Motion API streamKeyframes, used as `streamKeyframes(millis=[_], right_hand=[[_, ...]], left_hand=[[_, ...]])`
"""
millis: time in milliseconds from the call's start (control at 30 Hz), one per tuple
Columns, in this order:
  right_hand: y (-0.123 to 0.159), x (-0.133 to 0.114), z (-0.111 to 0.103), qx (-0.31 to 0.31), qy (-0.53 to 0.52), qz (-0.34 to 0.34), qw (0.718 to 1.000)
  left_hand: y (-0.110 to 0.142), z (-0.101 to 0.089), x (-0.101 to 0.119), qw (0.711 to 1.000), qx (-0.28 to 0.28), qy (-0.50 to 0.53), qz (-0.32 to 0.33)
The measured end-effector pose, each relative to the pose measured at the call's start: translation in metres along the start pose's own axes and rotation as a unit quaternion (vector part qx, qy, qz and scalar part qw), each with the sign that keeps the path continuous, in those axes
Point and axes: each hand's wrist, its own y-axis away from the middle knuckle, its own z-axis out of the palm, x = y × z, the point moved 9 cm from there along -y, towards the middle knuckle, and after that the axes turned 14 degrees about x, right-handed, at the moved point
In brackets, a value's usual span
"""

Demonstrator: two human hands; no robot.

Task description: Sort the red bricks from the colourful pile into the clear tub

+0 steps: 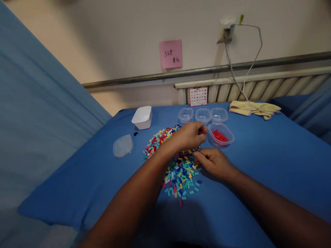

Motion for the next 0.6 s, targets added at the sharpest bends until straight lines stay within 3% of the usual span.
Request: streamKeyframes(millis=[100, 200, 267, 367, 467, 600], right_hand=[[0.000, -0.001, -0.002, -0.003, -0.010, -0.001, 1.000], [-0.001, -0.001, -0.001, -0.005, -0.008, 0.005, 1.000], [-0.002, 0.000, 0.000, -0.003, -0.003, 0.003, 1.000], [-0.003, 0.002, 0.001, 0.004, 0.011, -0.001, 1.000], [-0.004, 0.005, 0.002, 0.003, 0.010, -0.002, 1.000], [-0.003, 0.005, 0.001, 0.003, 0.010, -0.008, 1.000]], left_hand=[[-0.036, 0.025, 0.013, 0.999, -0.002, 0.026, 0.028], [-0.049, 0.031, 0.006, 0.998, 0.002, -0.054, 0.032], [-0.046, 0.027, -0.010, 0.990, -0.005, -0.144, 0.008], [-0.031, 0.033, -0.029, 0.966, -0.065, -0.250, -0.010], [-0.020, 0.046, -0.032, 0.948, -0.107, -0.301, 0.012], [-0.018, 0.047, -0.029, 0.946, -0.095, -0.308, 0.024]])
